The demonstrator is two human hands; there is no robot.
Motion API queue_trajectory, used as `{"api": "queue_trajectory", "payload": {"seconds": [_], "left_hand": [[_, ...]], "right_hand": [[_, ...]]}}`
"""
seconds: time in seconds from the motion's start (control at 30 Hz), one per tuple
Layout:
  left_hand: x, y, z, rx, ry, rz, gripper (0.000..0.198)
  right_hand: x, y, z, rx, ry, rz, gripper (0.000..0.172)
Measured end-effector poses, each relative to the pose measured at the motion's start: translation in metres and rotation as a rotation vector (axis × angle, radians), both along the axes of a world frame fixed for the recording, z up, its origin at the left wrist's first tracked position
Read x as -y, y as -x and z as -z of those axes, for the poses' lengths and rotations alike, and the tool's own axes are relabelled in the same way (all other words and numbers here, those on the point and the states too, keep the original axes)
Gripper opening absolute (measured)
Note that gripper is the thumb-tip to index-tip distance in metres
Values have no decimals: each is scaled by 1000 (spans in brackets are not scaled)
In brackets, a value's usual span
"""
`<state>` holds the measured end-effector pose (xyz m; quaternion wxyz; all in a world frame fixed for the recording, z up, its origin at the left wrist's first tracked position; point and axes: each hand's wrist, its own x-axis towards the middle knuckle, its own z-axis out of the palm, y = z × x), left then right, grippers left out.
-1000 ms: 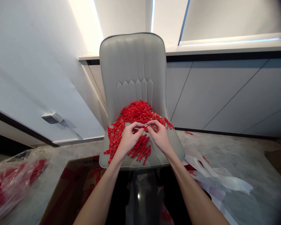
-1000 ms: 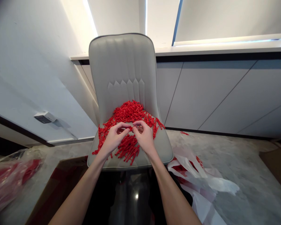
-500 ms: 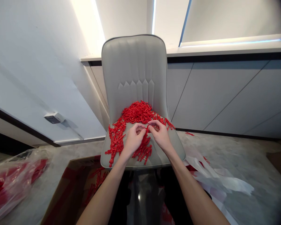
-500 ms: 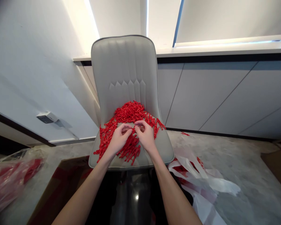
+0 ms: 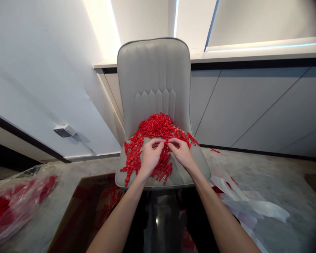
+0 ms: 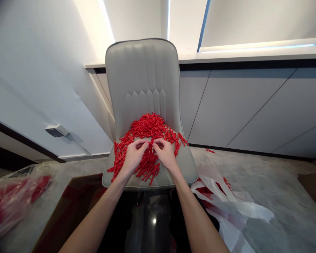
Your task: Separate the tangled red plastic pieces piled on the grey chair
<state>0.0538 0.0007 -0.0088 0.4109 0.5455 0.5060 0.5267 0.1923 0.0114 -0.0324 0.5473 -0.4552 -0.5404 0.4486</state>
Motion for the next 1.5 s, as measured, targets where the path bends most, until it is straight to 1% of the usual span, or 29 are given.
{"api": "queue_trajectory", "payload": {"seconds": [0.2,0.37,0.47,0.53,0.57,0.6,0.63,0.67,0.7,0.73,0.77,0.83,0.93,1.0,1.07,1.13,1.27,1.37,1.5], "left_hand": [[-1,2,3,-50,-30,-6,11],[-4,3,8,-40,-30,-5,11],[-7,6,7,-30,-11,66,15],[-11,17,5,-84,1,71,21],[-15,26,5,-153,-2,18,24],[-19,36,6,-269,-49,-84,23],[-24,48,8,-410,-82,-216,21],[-29,60,11,-553,-61,-321,20],[-35,71,15,-679,10,-385,20],[-40,81,20,-788,85,-419,21],[-44,89,26,-876,147,-438,22],[-51,97,37,-996,240,-425,26],[-57,96,48,-1093,256,-392,25],[-59,91,50,-1134,240,-375,23],[-60,88,49,-1155,241,-369,23],[-60,86,44,-1147,265,-393,23],[-56,86,30,-1103,284,-469,22],[-48,88,17,-1066,256,-502,21],[-29,85,3,-953,206,-535,19]], "right_hand": [[-1,-1,0,17,-23,-10,21],[-1,0,1,27,-18,-13,25],[-2,-2,2,14,-9,5,28],[-2,-5,1,-20,24,50,31],[-3,-7,1,-40,49,81,32],[-3,-8,1,-61,75,111,33],[-2,-9,1,-80,98,137,33],[-2,-10,1,-96,115,152,32],[-2,-11,1,-108,129,158,32],[-1,-10,1,-118,139,156,31],[0,-10,1,-128,148,152,31],[0,-8,2,-151,163,141,33],[1,-5,4,-191,179,119,36],[1,-4,5,-207,191,99,38],[1,-2,6,-214,211,84,39],[1,-1,5,-213,233,70,40],[1,0,2,-204,251,56,40],[0,1,0,-210,258,64,39],[-1,2,-2,-240,271,66,38]]}}
